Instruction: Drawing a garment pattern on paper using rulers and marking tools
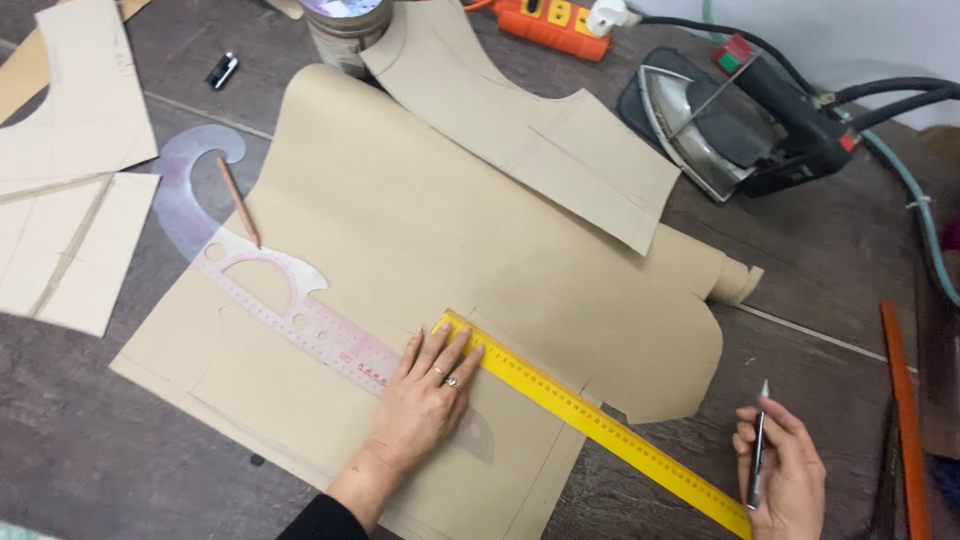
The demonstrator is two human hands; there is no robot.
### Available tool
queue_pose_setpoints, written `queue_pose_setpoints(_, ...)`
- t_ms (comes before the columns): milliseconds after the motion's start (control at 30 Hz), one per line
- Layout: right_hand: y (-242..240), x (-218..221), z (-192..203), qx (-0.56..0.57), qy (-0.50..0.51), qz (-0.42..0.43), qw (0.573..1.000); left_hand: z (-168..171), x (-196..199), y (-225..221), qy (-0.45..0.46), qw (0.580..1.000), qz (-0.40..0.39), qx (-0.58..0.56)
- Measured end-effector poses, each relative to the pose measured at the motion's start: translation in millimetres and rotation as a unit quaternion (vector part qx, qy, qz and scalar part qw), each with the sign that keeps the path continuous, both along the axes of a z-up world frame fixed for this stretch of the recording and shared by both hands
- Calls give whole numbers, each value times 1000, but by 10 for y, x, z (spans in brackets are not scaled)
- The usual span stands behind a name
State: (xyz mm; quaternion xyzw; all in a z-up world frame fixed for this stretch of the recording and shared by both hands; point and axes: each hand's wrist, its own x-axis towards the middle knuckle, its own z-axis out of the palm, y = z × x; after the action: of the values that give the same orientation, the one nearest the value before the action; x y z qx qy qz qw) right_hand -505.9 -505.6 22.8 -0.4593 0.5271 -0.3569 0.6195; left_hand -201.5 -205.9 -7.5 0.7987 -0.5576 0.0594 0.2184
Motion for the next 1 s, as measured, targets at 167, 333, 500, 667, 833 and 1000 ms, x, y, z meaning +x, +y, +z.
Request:
queue_pose_setpoints(167, 229, 411, 12, 36, -242, 68, 967, 46, -29, 58, 6, 999, 3, 43)
queue_pose_setpoints(333, 664, 1109, 203, 28, -146, 169, 974, 55, -43, 101, -3, 998, 14, 63)
queue_pose_setpoints(500, 1117, 1705, 332, -173, 44, 356, 917, 78, -69, 129, -6, 999, 23, 37)
queue_pose_setpoints(667, 1249, 1955, 167, -383, 109, 458, 795, 67, -56, 87, -6, 999, 15, 36)
queue_pose_setpoints(833, 1194, 2106, 67, -434, 102, 487, 751, 69, -58, 34, -11, 996, 21, 84)
queue_pose_setpoints(1000, 1102, 2144, -64, -483, 97, 499, 713, 112, -55, 15, 0, 996, 31, 82)
